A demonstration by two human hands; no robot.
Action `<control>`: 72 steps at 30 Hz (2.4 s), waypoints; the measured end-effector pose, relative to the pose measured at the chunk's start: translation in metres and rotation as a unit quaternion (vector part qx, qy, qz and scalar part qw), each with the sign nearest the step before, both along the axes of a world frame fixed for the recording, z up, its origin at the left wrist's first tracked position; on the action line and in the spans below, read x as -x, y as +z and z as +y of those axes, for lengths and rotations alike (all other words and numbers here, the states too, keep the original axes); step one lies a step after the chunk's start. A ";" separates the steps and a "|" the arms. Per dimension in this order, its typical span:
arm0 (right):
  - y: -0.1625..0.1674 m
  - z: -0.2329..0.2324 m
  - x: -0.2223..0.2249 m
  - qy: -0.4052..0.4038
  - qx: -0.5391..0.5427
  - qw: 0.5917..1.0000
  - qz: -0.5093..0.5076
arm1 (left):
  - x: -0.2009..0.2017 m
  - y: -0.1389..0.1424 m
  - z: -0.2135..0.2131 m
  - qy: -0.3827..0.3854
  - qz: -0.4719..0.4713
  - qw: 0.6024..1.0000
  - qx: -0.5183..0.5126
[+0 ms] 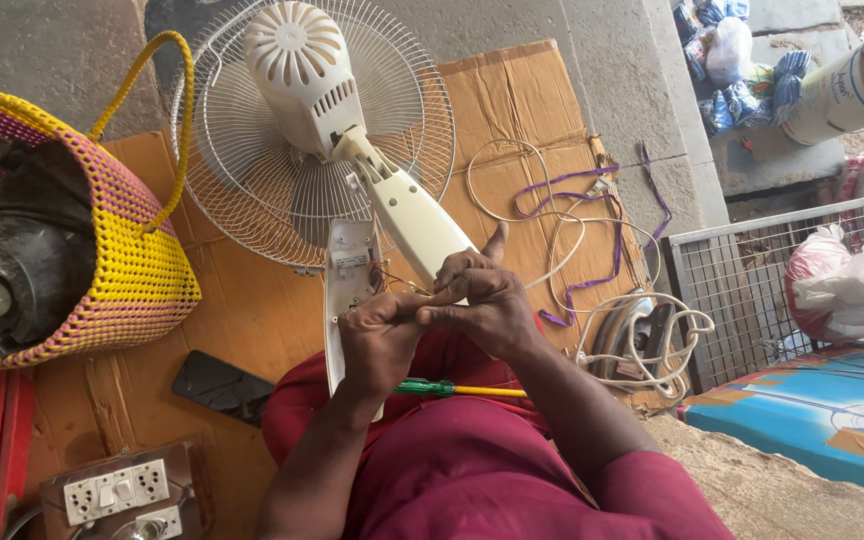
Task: The person repairs an electric fan. They handle the fan body, remove and manipulate the speed-control switch assembly and its wires by hand, work on the internal components while seated, and reattach parts of the fan housing.
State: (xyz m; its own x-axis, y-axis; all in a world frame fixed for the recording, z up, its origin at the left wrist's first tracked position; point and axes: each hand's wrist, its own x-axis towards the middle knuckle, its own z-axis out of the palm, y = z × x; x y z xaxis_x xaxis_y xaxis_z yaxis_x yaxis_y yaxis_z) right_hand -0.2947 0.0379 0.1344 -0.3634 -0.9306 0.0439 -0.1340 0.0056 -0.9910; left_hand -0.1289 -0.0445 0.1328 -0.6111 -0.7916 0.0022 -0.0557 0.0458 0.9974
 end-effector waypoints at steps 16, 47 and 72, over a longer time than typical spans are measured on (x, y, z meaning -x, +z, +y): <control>0.009 -0.004 -0.008 -0.006 0.056 0.992 0.109 | -0.005 0.016 -0.002 0.020 -0.072 0.993 0.091; 0.009 -0.013 0.003 0.066 -0.020 0.984 -0.165 | -0.013 0.012 -0.006 -0.050 0.041 0.998 -0.002; 0.028 -0.017 -0.011 0.044 0.090 0.981 -0.168 | -0.016 0.031 -0.017 -0.021 0.019 0.999 0.035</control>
